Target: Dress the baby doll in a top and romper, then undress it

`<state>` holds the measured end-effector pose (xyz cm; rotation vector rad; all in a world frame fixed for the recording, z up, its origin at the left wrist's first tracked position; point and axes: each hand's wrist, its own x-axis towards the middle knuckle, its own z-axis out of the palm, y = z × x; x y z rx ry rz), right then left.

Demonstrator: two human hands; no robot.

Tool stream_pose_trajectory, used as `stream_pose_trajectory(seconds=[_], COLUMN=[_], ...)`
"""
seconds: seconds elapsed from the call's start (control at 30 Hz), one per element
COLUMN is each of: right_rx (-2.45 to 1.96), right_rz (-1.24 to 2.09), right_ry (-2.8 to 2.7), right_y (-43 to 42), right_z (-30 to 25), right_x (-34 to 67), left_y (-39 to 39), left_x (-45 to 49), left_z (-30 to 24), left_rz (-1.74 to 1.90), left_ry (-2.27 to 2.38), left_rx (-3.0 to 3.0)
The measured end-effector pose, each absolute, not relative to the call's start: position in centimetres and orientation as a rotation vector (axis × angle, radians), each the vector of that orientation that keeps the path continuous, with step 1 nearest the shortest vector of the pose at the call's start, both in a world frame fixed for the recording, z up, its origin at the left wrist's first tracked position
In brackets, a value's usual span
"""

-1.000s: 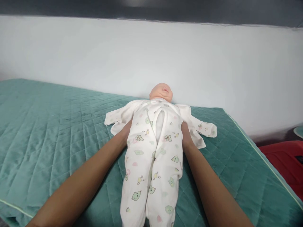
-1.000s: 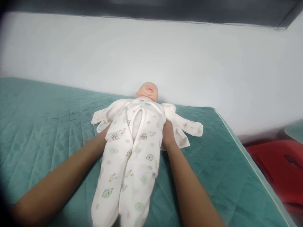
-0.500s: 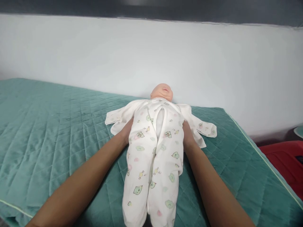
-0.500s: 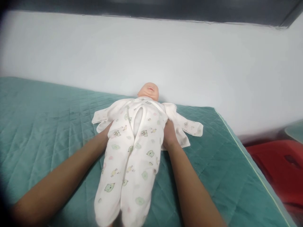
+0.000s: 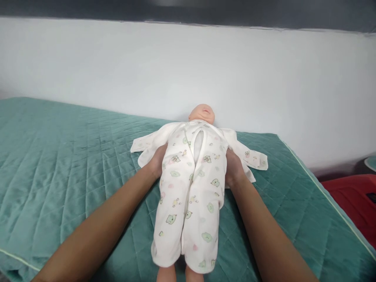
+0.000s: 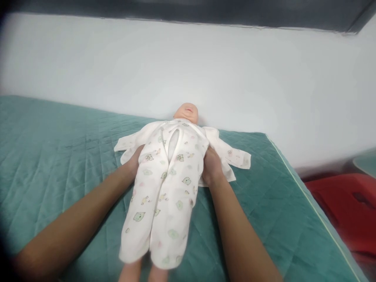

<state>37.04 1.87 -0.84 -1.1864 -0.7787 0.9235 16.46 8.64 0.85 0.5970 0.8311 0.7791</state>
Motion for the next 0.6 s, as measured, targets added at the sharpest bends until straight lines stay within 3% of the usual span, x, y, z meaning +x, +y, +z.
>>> stream_pose_trajectory(seconds=[0.3, 0.6], right_rx=[-1.034, -1.138], right_rz=[1.143, 1.161], right_ry=[-0.685, -0.671], right_y=[1.6, 1.8], right_z=[0.2, -0.3], right_x=[37.3, 37.9], left_y=[9.2, 9.3], left_x=[16.8, 17.0], left_z=[0.3, -0.4], left_rz=[0.669, 0.768], left_ry=[0.572, 0.665], left_rx=[0.842, 0.939])
